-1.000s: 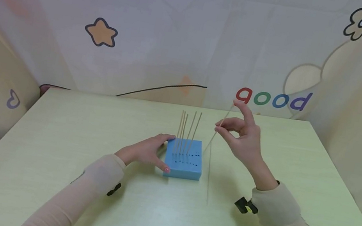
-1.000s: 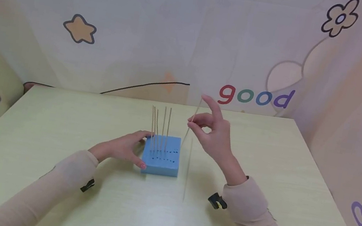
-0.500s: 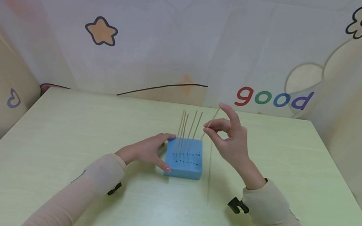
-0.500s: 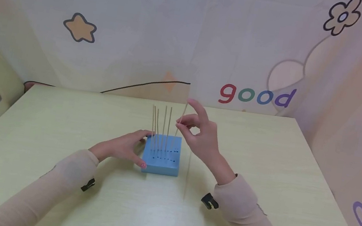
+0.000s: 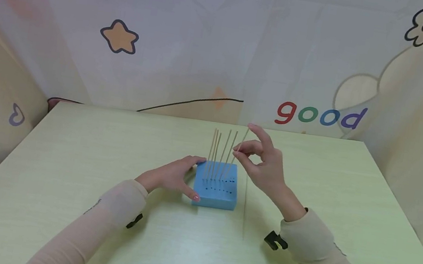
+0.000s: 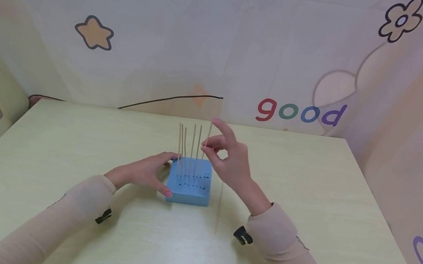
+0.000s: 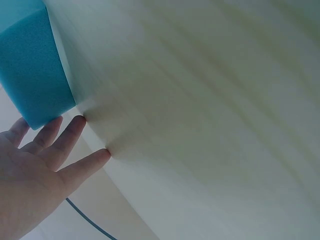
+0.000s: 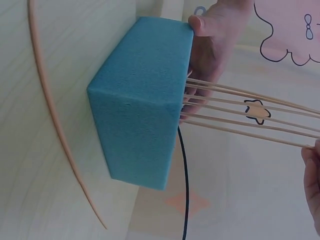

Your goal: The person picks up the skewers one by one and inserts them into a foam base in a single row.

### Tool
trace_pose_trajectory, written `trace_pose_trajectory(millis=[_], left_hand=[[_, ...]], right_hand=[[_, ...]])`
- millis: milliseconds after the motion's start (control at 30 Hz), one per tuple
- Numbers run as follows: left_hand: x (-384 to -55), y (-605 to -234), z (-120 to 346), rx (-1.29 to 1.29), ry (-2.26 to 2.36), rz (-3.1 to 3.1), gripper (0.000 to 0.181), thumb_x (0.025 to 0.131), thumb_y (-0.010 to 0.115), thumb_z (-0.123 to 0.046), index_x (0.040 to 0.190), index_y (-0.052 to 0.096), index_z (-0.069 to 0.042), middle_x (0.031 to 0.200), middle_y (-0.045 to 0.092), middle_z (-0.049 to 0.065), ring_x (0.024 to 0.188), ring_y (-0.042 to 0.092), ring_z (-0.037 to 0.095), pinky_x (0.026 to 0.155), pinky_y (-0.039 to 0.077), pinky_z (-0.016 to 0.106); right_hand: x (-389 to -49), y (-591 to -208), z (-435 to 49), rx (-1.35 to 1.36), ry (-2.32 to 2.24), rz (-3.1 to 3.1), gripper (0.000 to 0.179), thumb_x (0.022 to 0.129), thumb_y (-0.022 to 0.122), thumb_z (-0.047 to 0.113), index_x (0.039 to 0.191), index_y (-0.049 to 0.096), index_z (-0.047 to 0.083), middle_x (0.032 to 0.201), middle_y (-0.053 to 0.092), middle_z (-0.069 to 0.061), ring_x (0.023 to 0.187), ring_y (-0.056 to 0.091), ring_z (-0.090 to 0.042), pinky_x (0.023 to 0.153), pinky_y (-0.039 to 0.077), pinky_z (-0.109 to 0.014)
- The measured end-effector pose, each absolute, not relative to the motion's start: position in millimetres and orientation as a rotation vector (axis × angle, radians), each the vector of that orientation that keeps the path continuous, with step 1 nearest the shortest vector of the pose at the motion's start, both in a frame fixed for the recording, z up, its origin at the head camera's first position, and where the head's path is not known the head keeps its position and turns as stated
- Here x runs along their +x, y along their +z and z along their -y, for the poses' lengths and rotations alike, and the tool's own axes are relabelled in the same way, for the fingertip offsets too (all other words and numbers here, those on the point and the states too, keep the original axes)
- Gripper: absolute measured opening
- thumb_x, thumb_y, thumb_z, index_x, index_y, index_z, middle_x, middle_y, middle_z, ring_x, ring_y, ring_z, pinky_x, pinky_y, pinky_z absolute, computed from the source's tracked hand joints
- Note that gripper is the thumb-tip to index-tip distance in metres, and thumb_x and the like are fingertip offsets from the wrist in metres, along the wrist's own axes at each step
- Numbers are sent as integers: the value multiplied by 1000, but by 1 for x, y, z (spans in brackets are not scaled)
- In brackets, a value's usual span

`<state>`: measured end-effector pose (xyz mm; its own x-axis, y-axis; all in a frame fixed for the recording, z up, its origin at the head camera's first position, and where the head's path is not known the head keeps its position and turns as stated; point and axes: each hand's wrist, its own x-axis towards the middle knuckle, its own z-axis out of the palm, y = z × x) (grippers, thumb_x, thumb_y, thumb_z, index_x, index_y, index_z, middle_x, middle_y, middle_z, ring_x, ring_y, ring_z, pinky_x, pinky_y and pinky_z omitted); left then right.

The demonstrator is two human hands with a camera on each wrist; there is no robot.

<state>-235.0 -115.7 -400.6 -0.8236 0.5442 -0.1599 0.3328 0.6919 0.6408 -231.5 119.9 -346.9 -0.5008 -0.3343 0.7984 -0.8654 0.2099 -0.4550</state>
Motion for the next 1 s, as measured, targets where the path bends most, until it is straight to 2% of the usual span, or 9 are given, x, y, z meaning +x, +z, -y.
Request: trace_pose_trajectory(millis=[267, 600, 1000], left_hand=[[-235, -402, 116, 685, 876, -2572, 106, 62, 82, -40, 143, 22, -9, 142, 31, 10, 128, 32, 25, 105, 27, 39], [-236, -403, 116, 680, 869, -2569, 105, 63, 82, -39, 143, 22, -9, 143, 29, 10, 129, 31, 25, 106, 26, 38], [-235, -401, 116, 685, 870, -2577, 105, 62, 83, -38, 143, 23, -8, 142, 31, 11, 128, 32, 26, 105, 27, 39]], right_hand=[[-230, -350, -117, 1125, 1257, 1981, 68, 71, 69, -14, 127, 36, 4, 79, 66, -12, 64, 61, -19, 61, 48, -15], [-231, -354, -114, 1100, 1224, 2063, 66, 72, 69, -11, 126, 35, 6, 80, 67, -10, 66, 62, -17, 61, 51, -22], [-229, -351, -118, 1103, 1223, 2059, 73, 72, 71, -10, 131, 31, 5, 83, 66, -11, 68, 63, -18, 63, 53, -29]])
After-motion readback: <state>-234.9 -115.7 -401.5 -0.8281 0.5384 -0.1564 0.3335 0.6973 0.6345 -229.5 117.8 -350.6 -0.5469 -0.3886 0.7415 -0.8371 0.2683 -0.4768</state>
